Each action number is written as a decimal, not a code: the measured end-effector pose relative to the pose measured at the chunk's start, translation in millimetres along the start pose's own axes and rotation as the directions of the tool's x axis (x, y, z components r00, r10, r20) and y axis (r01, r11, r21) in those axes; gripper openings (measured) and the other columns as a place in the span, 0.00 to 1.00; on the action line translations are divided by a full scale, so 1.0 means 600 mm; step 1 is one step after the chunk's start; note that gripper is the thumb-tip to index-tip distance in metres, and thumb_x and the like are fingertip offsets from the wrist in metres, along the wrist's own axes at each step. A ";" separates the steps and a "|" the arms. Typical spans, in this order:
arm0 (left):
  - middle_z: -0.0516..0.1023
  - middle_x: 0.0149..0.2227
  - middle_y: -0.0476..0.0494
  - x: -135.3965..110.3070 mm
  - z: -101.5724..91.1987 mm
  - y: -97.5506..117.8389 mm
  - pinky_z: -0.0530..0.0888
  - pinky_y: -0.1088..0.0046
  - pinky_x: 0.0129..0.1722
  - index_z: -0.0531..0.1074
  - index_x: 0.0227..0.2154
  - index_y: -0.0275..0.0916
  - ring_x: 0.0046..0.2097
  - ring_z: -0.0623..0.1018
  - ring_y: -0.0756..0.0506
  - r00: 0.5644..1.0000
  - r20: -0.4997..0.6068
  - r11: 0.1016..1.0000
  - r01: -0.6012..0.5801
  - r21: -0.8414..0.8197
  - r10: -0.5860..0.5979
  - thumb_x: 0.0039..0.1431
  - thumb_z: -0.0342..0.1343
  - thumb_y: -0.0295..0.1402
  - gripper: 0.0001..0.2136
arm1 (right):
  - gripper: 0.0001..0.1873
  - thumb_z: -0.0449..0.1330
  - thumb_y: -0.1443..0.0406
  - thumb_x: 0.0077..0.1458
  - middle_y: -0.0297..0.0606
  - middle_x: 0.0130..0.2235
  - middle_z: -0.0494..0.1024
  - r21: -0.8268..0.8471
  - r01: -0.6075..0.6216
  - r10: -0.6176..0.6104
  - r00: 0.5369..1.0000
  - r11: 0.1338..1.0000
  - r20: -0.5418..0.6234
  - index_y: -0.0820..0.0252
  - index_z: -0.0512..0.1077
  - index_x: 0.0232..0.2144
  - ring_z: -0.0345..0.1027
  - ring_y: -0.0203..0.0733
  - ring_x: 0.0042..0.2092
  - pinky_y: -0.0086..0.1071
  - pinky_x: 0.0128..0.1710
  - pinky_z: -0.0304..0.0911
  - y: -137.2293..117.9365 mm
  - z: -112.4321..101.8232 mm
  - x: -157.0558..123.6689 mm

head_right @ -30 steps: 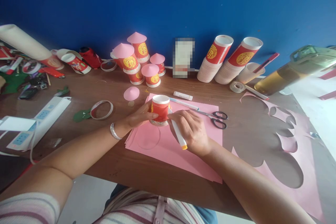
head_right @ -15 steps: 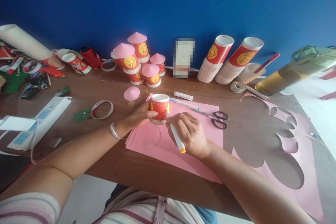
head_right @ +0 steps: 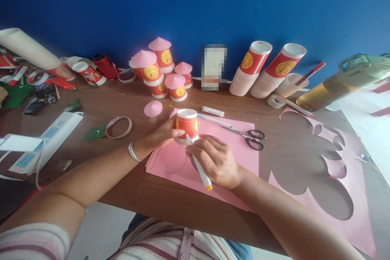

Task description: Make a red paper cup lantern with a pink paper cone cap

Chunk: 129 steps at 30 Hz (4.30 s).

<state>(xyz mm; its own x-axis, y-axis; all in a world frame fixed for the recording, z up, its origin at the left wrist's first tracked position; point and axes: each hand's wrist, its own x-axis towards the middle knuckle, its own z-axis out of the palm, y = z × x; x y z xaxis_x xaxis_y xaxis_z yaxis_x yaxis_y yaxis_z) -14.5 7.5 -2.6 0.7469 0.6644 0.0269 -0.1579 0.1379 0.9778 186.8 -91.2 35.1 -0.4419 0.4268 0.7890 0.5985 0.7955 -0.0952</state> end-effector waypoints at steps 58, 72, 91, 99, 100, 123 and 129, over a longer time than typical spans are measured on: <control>0.72 0.46 0.41 0.002 0.032 0.010 0.74 0.68 0.40 0.63 0.51 0.40 0.44 0.74 0.43 0.998 -0.055 0.963 0.019 0.270 -0.004 0.52 0.70 0.38 0.28 | 0.13 0.53 0.73 0.66 0.42 0.33 0.79 -0.030 -0.037 0.041 0.988 0.999 0.147 0.66 0.67 0.52 0.71 0.41 0.30 0.34 0.29 0.66 -0.005 -0.004 -0.004; 0.71 0.42 0.45 0.002 0.033 0.025 0.73 0.70 0.37 0.63 0.48 0.40 0.40 0.73 0.46 0.997 -0.075 0.971 0.052 0.235 -0.036 0.53 0.68 0.38 0.24 | 0.13 0.53 0.73 0.65 0.40 0.33 0.78 -0.039 -0.051 0.056 0.988 0.998 0.143 0.65 0.70 0.50 0.70 0.40 0.30 0.33 0.29 0.67 -0.004 -0.002 -0.007; 0.77 0.40 0.43 0.003 0.015 0.022 0.77 0.68 0.40 0.67 0.50 0.39 0.44 0.78 0.43 0.998 -0.019 0.998 0.052 -0.031 -0.052 0.51 0.71 0.38 0.25 | 0.15 0.49 0.74 0.63 0.40 0.32 0.78 -0.010 -0.107 0.108 0.983 0.994 0.147 0.62 0.69 0.49 0.71 0.40 0.29 0.33 0.28 0.64 0.015 -0.018 -0.004; 0.76 0.40 0.43 0.002 0.016 0.025 0.76 0.63 0.46 0.69 0.47 0.37 0.45 0.78 0.43 0.997 -0.026 0.997 0.068 -0.034 -0.068 0.51 0.71 0.40 0.24 | 0.17 0.49 0.73 0.64 0.42 0.33 0.78 0.014 -0.119 0.115 0.983 0.993 0.144 0.63 0.68 0.53 0.72 0.42 0.30 0.34 0.28 0.64 0.021 -0.015 -0.008; 0.77 0.41 0.43 0.002 0.016 0.025 0.76 0.62 0.46 0.69 0.47 0.38 0.45 0.78 0.43 0.998 -0.020 0.997 0.066 -0.038 -0.067 0.51 0.71 0.40 0.24 | 0.17 0.49 0.73 0.64 0.42 0.33 0.78 0.017 -0.120 0.116 0.982 0.993 0.147 0.63 0.68 0.53 0.72 0.42 0.30 0.34 0.28 0.64 0.021 -0.015 -0.008; 0.75 0.42 0.44 0.001 0.023 0.019 0.76 0.67 0.39 0.63 0.50 0.40 0.42 0.77 0.44 0.993 -0.107 0.988 0.068 0.138 -0.053 0.51 0.70 0.37 0.27 | 0.15 0.62 0.76 0.57 0.42 0.34 0.78 -0.028 -0.032 0.033 0.999 0.999 0.020 0.66 0.70 0.47 0.74 0.40 0.32 0.33 0.28 0.70 0.010 -0.007 -0.003; 0.75 0.43 0.43 0.001 0.025 0.022 0.76 0.65 0.42 0.63 0.51 0.40 0.45 0.77 0.42 0.992 -0.112 0.990 0.068 0.120 -0.055 0.52 0.70 0.37 0.28 | 0.15 0.61 0.75 0.59 0.41 0.34 0.79 -0.054 -0.031 0.032 0.999 0.998 0.010 0.64 0.70 0.48 0.73 0.39 0.31 0.33 0.27 0.70 0.010 -0.006 -0.001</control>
<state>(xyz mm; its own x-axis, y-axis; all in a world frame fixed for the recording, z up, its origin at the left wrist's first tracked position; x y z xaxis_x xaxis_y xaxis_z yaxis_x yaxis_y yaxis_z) -6.8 -1.2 13.4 0.6775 0.7338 -0.0504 -0.0274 0.0937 0.9952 193.2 -88.0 36.2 -0.4295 0.4561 0.7794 0.6469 0.7576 -0.0868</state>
